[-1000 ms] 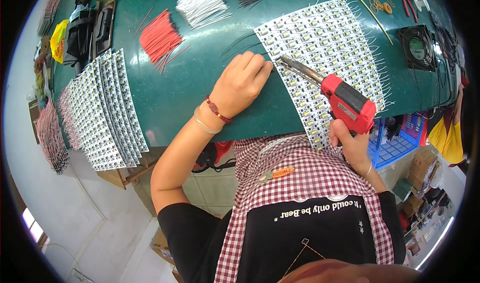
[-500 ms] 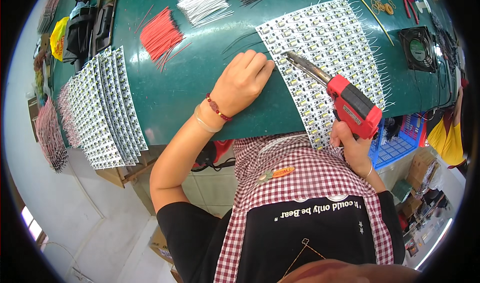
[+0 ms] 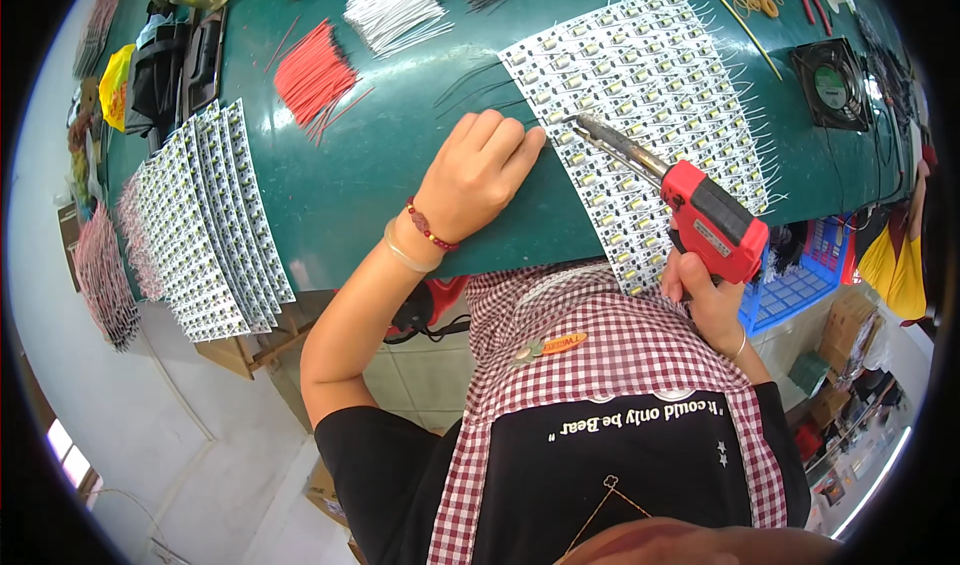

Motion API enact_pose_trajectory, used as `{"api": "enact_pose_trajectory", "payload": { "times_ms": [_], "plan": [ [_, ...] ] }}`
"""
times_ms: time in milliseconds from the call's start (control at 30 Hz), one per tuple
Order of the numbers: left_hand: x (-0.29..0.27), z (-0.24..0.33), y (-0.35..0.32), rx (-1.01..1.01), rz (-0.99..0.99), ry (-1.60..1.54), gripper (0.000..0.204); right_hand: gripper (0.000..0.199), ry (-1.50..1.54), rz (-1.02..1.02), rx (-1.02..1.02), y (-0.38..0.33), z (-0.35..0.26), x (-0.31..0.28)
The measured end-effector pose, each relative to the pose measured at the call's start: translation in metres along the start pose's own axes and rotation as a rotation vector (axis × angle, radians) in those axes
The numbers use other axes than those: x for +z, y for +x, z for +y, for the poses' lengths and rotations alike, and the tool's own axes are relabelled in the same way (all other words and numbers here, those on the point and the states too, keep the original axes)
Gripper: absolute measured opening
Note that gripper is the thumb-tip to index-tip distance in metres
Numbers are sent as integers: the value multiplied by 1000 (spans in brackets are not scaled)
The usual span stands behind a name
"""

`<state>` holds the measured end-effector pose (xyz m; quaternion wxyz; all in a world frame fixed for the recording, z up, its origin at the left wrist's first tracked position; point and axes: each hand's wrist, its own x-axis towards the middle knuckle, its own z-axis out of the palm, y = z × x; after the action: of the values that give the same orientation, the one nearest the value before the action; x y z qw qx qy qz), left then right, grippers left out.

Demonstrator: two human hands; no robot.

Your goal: The person uses a soldering iron to attach red and black wires to a large LED panel. They pick up individual wires from piles on the table, place them on the panel, and apply heat to secure them. The process is repeated for multiple connection points on the panel.

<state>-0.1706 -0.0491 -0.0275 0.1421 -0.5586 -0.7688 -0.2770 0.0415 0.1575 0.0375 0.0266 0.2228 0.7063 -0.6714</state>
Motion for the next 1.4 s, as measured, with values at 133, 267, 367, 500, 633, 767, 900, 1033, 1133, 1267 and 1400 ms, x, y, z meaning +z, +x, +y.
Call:
{"api": "enact_pose_trajectory", "payload": {
  "times_ms": [133,267,367,500,633,767,900,1033,1133,1267,1400],
  "plan": [
    [3,3,-3,-27,-12,-44,23,40,-6,-30,48,-3,8,0],
    [7,3,-2,-22,0,-52,22,24,-15,-19,44,-3,9,1],
    [8,4,-3,-28,-3,-55,21,23,-18,0,41,-3,9,1],
    [9,4,-2,-28,-3,-61,19,30,-62,45,111,-2,0,7],
    [9,4,-1,-32,-3,-70,19,31,-88,14,88,-2,5,5],
    [9,4,-2,-31,-6,-59,18,36,-48,5,11,-3,4,4],
    [9,4,-2,-32,-15,-55,18,42,-28,17,17,-3,-2,5],
    [11,2,-2,-26,-18,-51,17,37,3,15,54,-2,1,5],
    [11,3,-3,-22,-21,-44,17,28,-38,-15,56,-2,6,5],
    [11,3,-2,-18,-7,-51,17,21,-105,16,89,-1,7,6],
    [10,4,-2,-23,-10,-50,17,23,-76,-41,-23,-2,17,0]
  ]
}}
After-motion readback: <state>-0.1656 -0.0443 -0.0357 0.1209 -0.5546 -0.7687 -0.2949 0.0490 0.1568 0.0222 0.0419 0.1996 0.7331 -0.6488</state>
